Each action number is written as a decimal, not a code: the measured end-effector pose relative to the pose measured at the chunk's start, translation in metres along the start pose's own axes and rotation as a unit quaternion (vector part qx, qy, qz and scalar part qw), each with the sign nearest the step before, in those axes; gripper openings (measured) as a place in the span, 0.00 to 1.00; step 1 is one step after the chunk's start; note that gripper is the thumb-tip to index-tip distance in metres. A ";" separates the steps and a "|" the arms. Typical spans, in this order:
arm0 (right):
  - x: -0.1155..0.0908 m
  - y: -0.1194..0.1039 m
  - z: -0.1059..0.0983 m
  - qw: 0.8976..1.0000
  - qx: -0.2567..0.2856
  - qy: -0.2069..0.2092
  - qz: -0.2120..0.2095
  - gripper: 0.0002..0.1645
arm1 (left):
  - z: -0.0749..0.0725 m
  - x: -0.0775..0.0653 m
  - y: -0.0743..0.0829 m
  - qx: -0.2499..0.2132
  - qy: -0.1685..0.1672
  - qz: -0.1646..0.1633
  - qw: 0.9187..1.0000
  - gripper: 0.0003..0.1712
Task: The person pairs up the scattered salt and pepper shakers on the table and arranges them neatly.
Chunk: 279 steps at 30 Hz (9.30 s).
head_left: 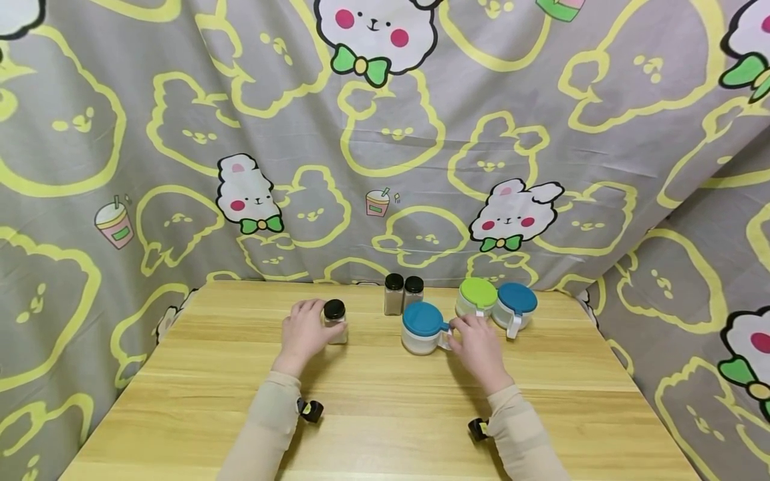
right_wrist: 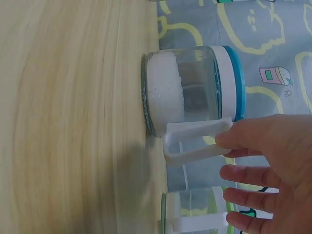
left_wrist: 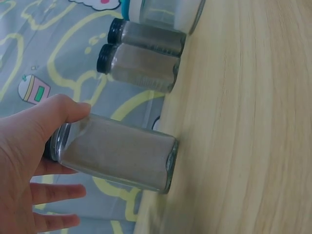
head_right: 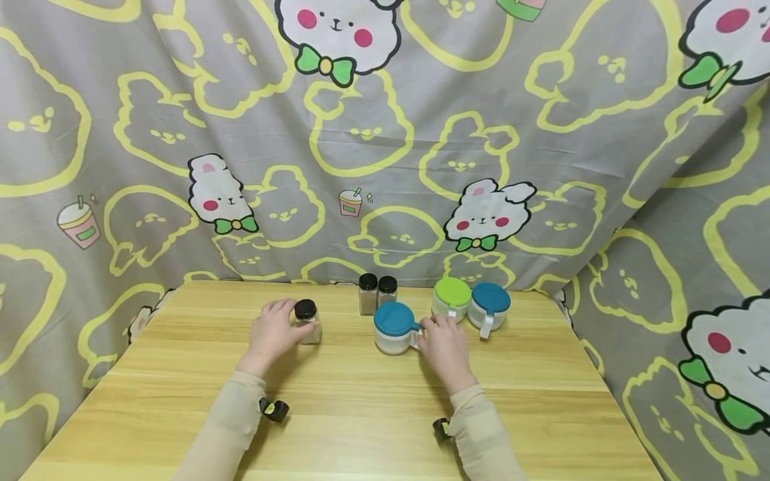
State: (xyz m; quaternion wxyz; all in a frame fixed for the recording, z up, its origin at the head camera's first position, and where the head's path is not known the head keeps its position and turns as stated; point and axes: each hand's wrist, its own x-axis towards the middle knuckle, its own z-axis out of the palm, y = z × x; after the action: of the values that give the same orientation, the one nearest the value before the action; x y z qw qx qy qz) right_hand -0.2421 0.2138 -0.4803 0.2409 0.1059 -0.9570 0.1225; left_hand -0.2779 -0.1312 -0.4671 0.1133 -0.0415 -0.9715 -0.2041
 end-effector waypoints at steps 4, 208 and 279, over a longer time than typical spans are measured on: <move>0.002 -0.004 0.002 1.000 -0.003 -0.007 -0.002 0.11 | -0.001 -0.001 -0.004 -0.001 0.005 0.001 1.000 0.42; 0.060 -0.232 0.084 0.984 0.033 -0.048 -0.167 0.09 | -0.084 -0.038 -0.168 -0.037 -0.008 -0.064 0.997 0.51; 0.060 -0.239 0.082 0.985 0.059 -0.070 -0.146 0.18 | -0.105 -0.046 -0.161 -0.034 0.029 -0.040 0.998 0.46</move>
State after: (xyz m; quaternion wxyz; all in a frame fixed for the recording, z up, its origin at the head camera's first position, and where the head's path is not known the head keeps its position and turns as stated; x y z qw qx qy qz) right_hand -0.2666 -0.0450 -0.4768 0.1819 0.2669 -0.9369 0.1341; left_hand -0.2325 -0.3229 -0.4465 0.1321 -0.0009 -0.9611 -0.2425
